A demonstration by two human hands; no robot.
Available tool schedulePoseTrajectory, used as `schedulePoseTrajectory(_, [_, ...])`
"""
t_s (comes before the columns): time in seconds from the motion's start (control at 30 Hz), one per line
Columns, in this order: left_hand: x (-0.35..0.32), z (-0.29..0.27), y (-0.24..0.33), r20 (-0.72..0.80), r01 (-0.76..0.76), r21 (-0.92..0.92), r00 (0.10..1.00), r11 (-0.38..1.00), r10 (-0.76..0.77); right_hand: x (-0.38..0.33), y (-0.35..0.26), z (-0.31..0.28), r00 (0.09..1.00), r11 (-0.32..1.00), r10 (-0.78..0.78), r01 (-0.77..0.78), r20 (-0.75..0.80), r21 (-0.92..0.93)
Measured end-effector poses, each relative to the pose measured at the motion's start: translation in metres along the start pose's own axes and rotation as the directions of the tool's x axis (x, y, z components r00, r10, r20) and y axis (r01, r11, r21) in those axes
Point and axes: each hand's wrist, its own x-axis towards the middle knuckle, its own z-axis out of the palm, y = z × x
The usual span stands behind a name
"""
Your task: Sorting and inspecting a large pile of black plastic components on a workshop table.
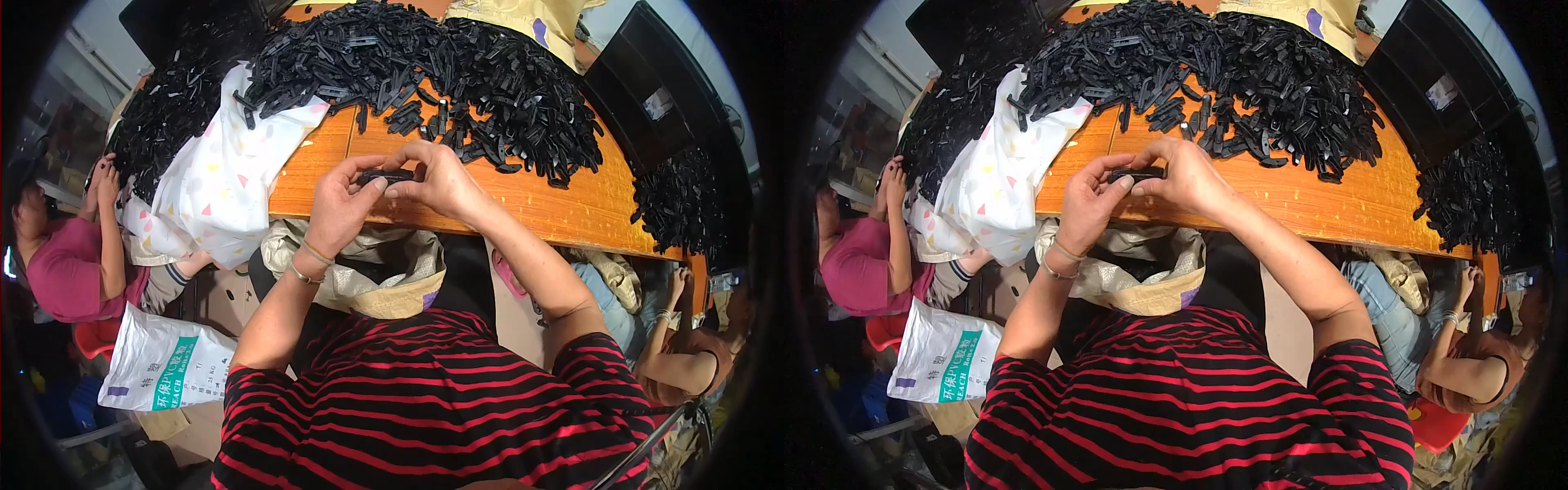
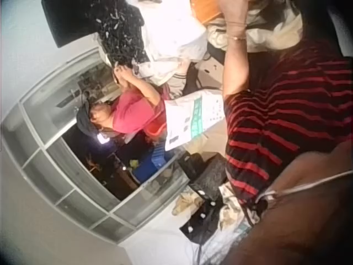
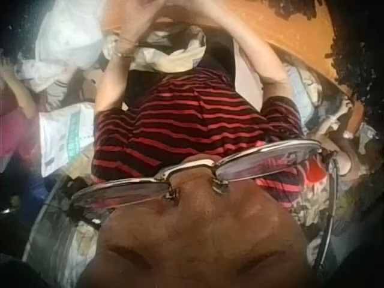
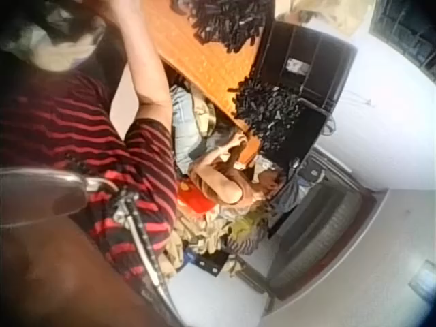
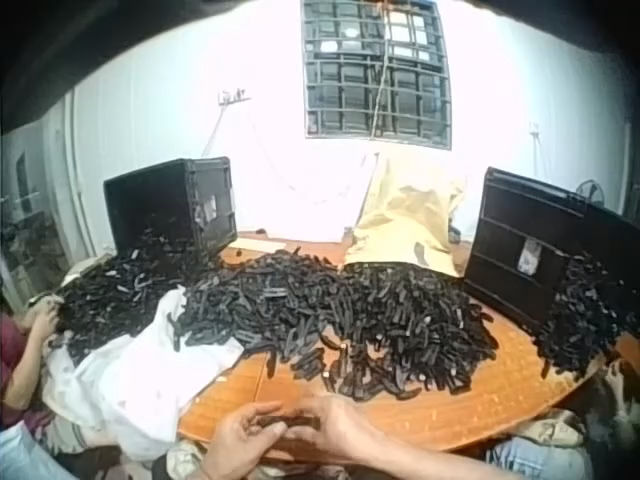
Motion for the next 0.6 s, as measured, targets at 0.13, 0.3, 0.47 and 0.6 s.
schedulePoseTrajectory(0.13, [-0.002, 0.003, 0.004, 0.02, -0.07, 0.13, 0.997, 0.989, 0.068, 0.002, 0.015, 0.008, 0.99, 0.987, 0.12, -0.127, 0.071, 0.1])
schedulePoseTrajectory(0.3, [-0.006, 0.004, 0.003, 0.016, -0.169, 0.261, 0.985, 0.95, 0.171, -0.001, 0.013, 0.014, 0.985, 0.975, 0.173, -0.175, 0.025, 0.134])
schedulePoseTrajectory(0.47, [-0.005, 0.006, -0.001, 0.001, -0.155, 0.343, 0.986, 0.927, 0.165, -0.006, 0.02, 0.024, 0.978, 0.976, 0.198, -0.192, -0.06, 0.102])
schedulePoseTrajectory(0.6, [-0.008, 0.002, -0.012, -0.017, -0.024, 0.223, 0.999, 0.975, 0.028, -0.017, 0.01, 0.025, 0.972, 0.973, 0.229, -0.226, -0.058, 0.058])
